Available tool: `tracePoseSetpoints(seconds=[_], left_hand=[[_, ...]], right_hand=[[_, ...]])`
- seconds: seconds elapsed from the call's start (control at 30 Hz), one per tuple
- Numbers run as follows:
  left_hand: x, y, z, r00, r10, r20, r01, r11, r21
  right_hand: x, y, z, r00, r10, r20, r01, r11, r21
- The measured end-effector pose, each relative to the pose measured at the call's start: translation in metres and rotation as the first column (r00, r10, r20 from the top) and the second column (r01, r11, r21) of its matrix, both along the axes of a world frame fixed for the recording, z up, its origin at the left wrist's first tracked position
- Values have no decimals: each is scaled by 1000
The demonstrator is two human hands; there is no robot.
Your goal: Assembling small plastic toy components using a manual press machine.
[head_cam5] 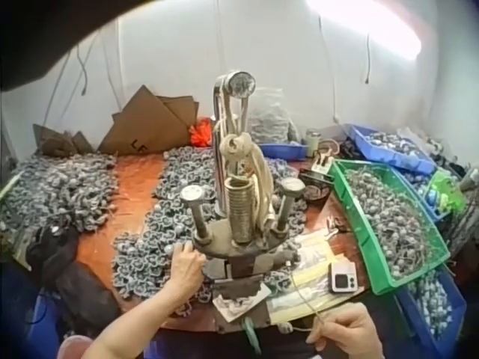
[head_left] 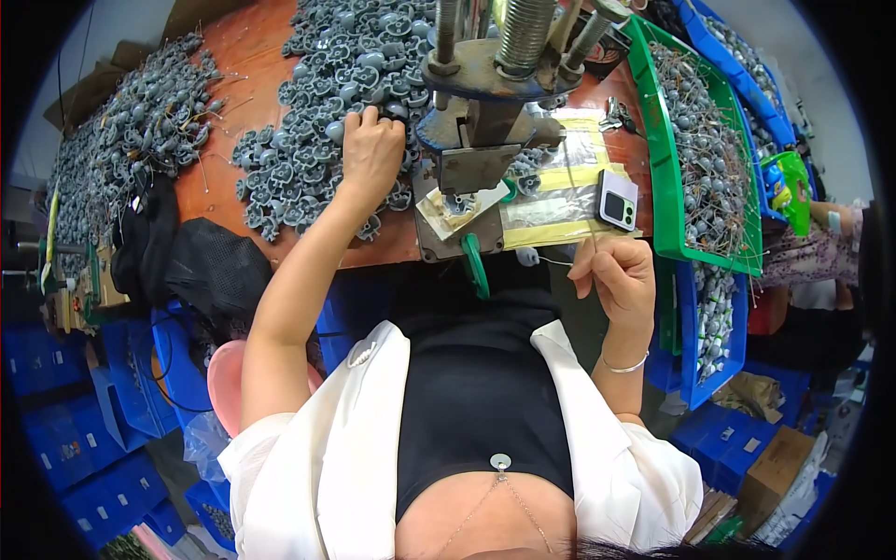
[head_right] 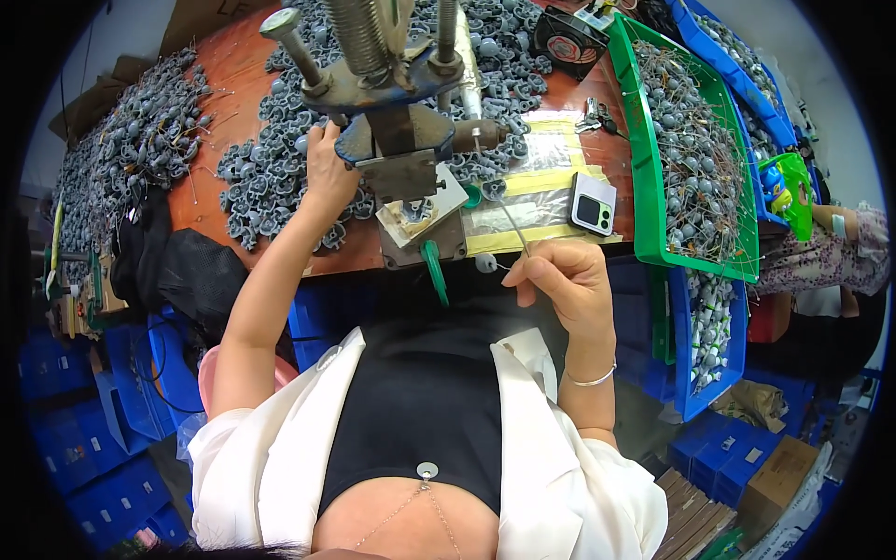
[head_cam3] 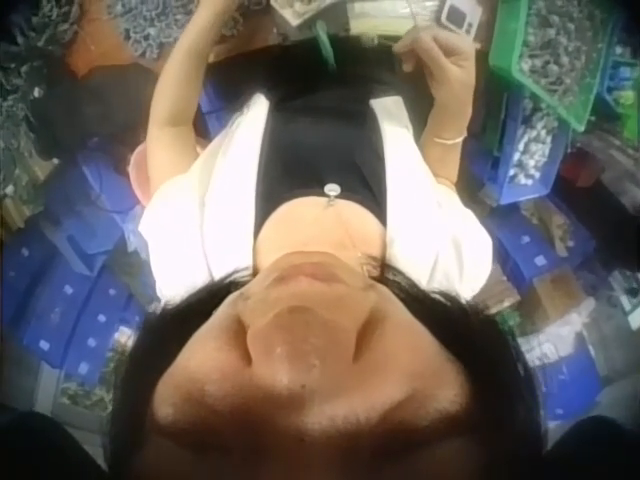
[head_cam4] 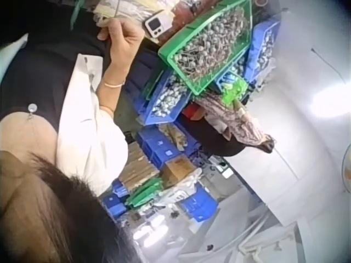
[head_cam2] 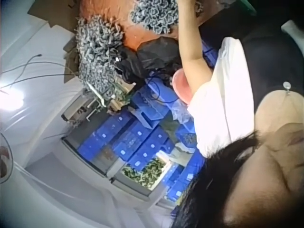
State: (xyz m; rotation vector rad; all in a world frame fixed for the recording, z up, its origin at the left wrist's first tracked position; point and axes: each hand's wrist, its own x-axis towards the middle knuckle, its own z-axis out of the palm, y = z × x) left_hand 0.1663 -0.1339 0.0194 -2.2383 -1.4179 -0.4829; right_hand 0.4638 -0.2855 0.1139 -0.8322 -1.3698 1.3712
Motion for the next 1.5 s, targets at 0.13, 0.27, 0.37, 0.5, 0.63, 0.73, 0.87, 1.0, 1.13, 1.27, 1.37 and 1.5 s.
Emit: tracePoseSetpoints(seconds=[0.13, 0.27, 0.37, 0.5, 0.63, 0.73, 0.87, 1.0, 1.13, 1.27, 1.37, 1.5], left_hand=[[-5, 9, 7, 999, -27, -29, 25, 998, -63], [-12, 4, 23, 996, -57, -71, 50, 994, -97], [-20, -6, 23, 996, -88, -23, 87, 995, -44], [-16, -57, 34, 792, -23, 610, 144, 978, -151], [9, -107, 26, -333, 576, 746, 690, 688, -223], [23, -125, 22, -401, 663, 632, 754, 631, -183], [36, -133, 22, -406, 619, 672, 740, 654, -155], [39, -133, 27, -529, 641, 556, 754, 656, -38], [41, -135, 26, -526, 599, 604, 746, 666, -11], [42, -137, 20, -422, 552, 720, 763, 644, -47], [38, -138, 19, -470, 693, 546, 826, 564, -5], [44, -145, 22, -496, 745, 446, 838, 546, 19]], right_hand=[[3, -7, 5, 986, -36, 164, 48, 996, -73], [-5, -9, 7, 983, 22, 182, 15, 979, -201], [-6, -6, -8, 965, 180, 189, -141, 969, -205], [-20, -1, -25, 927, 281, 249, -162, 898, -410], [-48, 3, -32, 960, 274, 61, -202, 824, -529], [-64, 6, -48, 970, 239, 50, -177, 827, -534], [-76, 9, -53, 971, 171, 167, -67, 864, -498], [-81, 11, -52, 959, 154, 237, -53, 921, -387], [-83, 11, -50, 939, 165, 302, -38, 922, -385], [-85, 11, -51, 940, 148, 307, -37, 940, -340], [-88, 8, -54, 934, 85, 348, -9, 976, -216], [-89, 10, -57, 847, -134, 514, 56, 985, 165]])
